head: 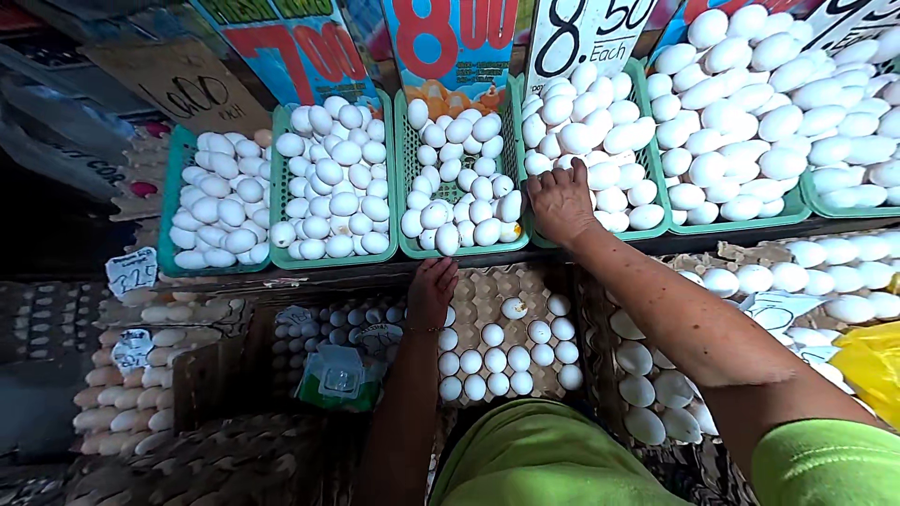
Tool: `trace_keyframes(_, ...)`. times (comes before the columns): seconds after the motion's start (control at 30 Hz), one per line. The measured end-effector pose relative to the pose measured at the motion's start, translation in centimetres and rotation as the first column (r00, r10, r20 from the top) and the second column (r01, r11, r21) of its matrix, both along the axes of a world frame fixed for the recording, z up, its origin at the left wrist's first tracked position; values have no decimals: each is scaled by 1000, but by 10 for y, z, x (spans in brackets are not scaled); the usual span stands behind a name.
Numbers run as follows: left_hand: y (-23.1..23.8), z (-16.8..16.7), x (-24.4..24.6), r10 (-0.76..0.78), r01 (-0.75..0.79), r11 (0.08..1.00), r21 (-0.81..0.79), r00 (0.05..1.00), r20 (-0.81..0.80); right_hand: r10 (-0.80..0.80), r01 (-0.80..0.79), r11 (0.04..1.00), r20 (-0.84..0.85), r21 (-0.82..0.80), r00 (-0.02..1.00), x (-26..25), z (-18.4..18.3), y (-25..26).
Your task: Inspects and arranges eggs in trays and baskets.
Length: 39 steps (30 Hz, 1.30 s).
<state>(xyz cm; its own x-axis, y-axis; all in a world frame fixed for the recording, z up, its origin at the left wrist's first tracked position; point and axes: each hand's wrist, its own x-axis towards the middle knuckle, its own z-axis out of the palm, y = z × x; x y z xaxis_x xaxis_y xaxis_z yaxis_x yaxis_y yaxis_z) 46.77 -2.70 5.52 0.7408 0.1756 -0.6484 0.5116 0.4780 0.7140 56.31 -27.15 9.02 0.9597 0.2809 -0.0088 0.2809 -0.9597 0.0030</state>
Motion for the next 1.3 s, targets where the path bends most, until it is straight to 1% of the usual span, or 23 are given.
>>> trace_keyframes(0.1, -2, 0, -1, 11, -11, 1000, -1, 1000, -15, 51, -56, 995, 61, 84, 997, 0, -5, -13)
trace_keyframes(0.2, -5, -1, -1, 17, -18, 1000, -18, 1000, -17, 29, -55, 973, 117, 226, 993, -3, 5, -22)
trace_keyframes(0.3, -7, 3, -3, -9, 9, 1000, -1, 1000, -27, -100, 53, 936, 119, 347, 988, -8, 31, -42)
trace_keyframes(0.37, -9, 6, -7, -63, 66, 993, 98, 997, -39, -228, 177, 912, 98, 369, 969, -9, 49, -69)
trace_keyframes(0.43, -10, 11, -15, -192, 189, 949, 253, 981, -15, -339, 295, 888, 70, 352, 938, -8, 57, -98)
trace_keyframes(0.47, -12, 16, -19, -287, 264, 901, 344, 958, 17, -395, 360, 871, 39, 334, 918, -8, 58, -110)
trace_keyframes(0.5, -15, 22, -23, -395, 329, 833, 446, 917, 62, -450, 425, 850, 8, 312, 893, -7, 56, -119)
trace_keyframes(0.53, -20, 28, -25, -505, 371, 745, 554, 857, 106, -494, 480, 829, -29, 287, 869, -6, 53, -127)
trace_keyframes(0.6, -30, 40, -22, -676, 373, 556, 743, 723, 143, -548, 553, 803, -87, 222, 832, 0, 45, -137)
trace_keyframes(0.63, -38, 47, -15, -733, 363, 483, 797, 665, 142, -568, 580, 789, -120, 201, 814, 3, 42, -139)
trace_keyframes(0.67, -47, 55, -7, -769, 347, 434, 831, 623, 142, -582, 600, 778, -145, 185, 800, 7, 40, -140)
trace_keyframes(0.77, -76, 63, 30, -832, 231, 344, 910, 524, 182, -602, 634, 757, -205, 158, 771, 14, 36, -145)
trace_keyframes(0.8, -85, 64, 47, -852, 218, 290, 932, 502, 148, -596, 632, 757, -218, 169, 773, 16, 35, -146)
trace_keyframes(0.87, -103, 71, 79, -887, 283, 151, 947, 461, 3, -575, 623, 751, -247, 220, 780, 19, 33, -151)
trace_keyframes(0.9, -112, 73, 94, -895, 291, 95, 952, 444, -46, -557, 613, 752, -264, 243, 787, 19, 34, -154)
trace_keyframes(0.97, -129, 71, 117, -898, 298, -15, 954, 416, -144, -532, 593, 769, -277, 238, 800, 17, 39, -154)
trace_keyframes(1.07, -148, 63, 140, -874, 314, -163, 935, 393, -284, -471, 506, 829, -191, 236, 861, 6, 57, -127)
trace_keyframes(1.13, -156, 55, 150, -849, 316, -230, 921, 398, -348, -318, 338, 906, -116, 254, 941, -3, 61, -99)
trace_keyframes(1.2, -160, 50, 158, -826, 305, -282, 910, 406, -392, -122, 137, 962, -75, 234, 990, -7, 50, -77)
trace_keyframes(1.23, -161, 49, 162, -817, 290, -299, 909, 414, -401, -54, 70, 976, -82, 204, 995, -6, 42, -71)
trace_keyframes(1.3, -160, 46, 168, -809, 266, -328, 906, 416, -415, 0, 14, 991, -104, 135, 995, -1, 29, -65)
